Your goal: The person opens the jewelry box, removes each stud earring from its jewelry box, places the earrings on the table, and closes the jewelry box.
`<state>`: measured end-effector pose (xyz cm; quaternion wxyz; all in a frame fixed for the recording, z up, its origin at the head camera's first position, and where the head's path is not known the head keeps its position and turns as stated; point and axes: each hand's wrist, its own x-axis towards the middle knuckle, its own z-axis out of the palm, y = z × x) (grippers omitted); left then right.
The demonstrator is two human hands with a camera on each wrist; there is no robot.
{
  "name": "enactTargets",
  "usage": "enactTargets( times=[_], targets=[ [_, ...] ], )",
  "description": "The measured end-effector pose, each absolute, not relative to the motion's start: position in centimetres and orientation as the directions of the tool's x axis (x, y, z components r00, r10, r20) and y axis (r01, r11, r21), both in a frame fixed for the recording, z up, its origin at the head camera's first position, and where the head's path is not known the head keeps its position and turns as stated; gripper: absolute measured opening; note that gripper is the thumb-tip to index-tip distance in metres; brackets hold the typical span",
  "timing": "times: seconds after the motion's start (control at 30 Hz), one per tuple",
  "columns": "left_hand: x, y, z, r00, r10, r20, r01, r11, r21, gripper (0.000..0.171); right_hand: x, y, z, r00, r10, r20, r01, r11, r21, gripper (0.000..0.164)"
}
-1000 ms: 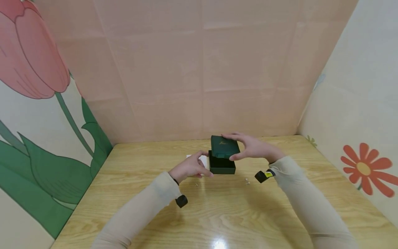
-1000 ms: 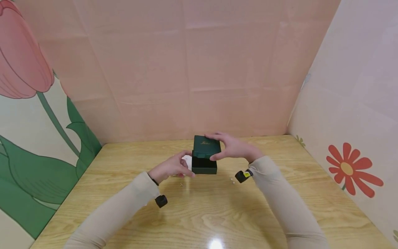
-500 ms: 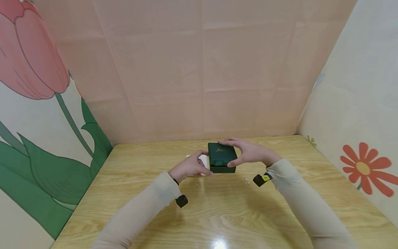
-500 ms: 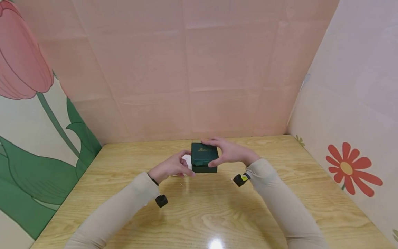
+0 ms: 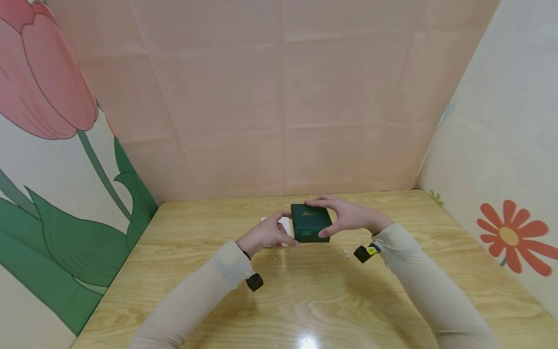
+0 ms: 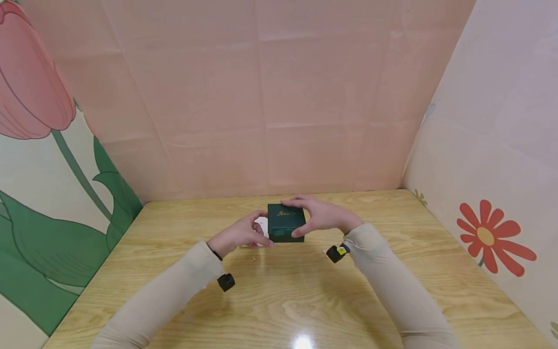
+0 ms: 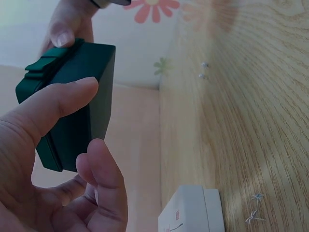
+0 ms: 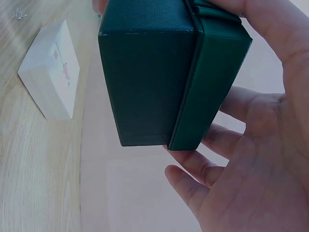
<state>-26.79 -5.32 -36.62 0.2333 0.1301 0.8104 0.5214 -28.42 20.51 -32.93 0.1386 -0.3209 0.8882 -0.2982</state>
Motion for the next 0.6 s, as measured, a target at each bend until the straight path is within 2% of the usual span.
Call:
enactTargets(
  times=[0.6],
  targets=[
    [-26.80, -5.33, -36.86, -0.857, 0.463, -0.228, -0.025, 0.404, 0.914, 0.083, -28.62, 20.41, -33.30, -0.717, -0.696, -0.041, -0.518, 0.571, -0.637, 0.088]
  ],
)
